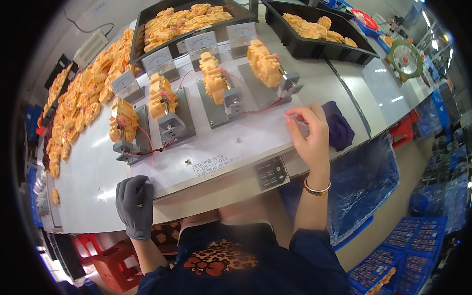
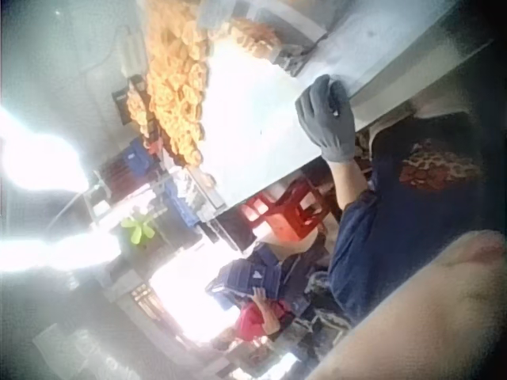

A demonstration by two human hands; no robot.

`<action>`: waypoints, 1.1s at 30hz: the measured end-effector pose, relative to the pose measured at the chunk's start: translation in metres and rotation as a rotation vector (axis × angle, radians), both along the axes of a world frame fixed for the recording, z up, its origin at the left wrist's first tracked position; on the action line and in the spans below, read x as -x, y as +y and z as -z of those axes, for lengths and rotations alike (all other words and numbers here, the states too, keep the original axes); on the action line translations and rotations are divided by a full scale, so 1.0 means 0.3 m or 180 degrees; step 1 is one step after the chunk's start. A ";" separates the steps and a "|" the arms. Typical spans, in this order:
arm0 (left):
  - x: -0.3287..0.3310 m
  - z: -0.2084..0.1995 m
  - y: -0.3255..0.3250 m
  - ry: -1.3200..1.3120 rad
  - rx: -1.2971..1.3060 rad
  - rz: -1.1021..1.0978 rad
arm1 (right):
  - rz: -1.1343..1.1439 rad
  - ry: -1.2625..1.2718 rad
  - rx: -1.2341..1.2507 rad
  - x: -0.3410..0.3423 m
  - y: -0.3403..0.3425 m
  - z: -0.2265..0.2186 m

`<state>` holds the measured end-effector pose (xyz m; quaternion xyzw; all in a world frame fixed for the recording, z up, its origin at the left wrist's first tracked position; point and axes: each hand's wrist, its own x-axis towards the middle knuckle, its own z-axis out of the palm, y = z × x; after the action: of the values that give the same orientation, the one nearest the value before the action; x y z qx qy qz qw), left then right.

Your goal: The person assembles plastic gears into a toy housing by hand using an assembly jig, then tests the assembled toy gearbox components.

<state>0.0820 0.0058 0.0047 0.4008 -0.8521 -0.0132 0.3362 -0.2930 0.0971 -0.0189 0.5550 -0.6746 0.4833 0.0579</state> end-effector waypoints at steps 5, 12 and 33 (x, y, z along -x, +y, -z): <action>-0.002 -0.010 -0.033 0.0364 -0.0753 -0.0241 | -0.0322 -0.0590 -0.0376 0.030 0.021 -0.001; 0.009 -0.010 -0.048 0.0676 -0.0975 -0.0427 | -0.0269 -0.1131 -0.0498 0.052 0.021 -0.030; 0.263 -0.037 -0.035 0.0322 -0.1169 0.0428 | -0.0918 -0.0624 -0.1059 -0.204 -0.113 -0.096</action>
<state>0.0032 -0.0048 0.0157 0.3964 -0.8423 -0.2109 0.2982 -0.2318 0.0631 0.0100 0.5980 -0.6611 0.4203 -0.1696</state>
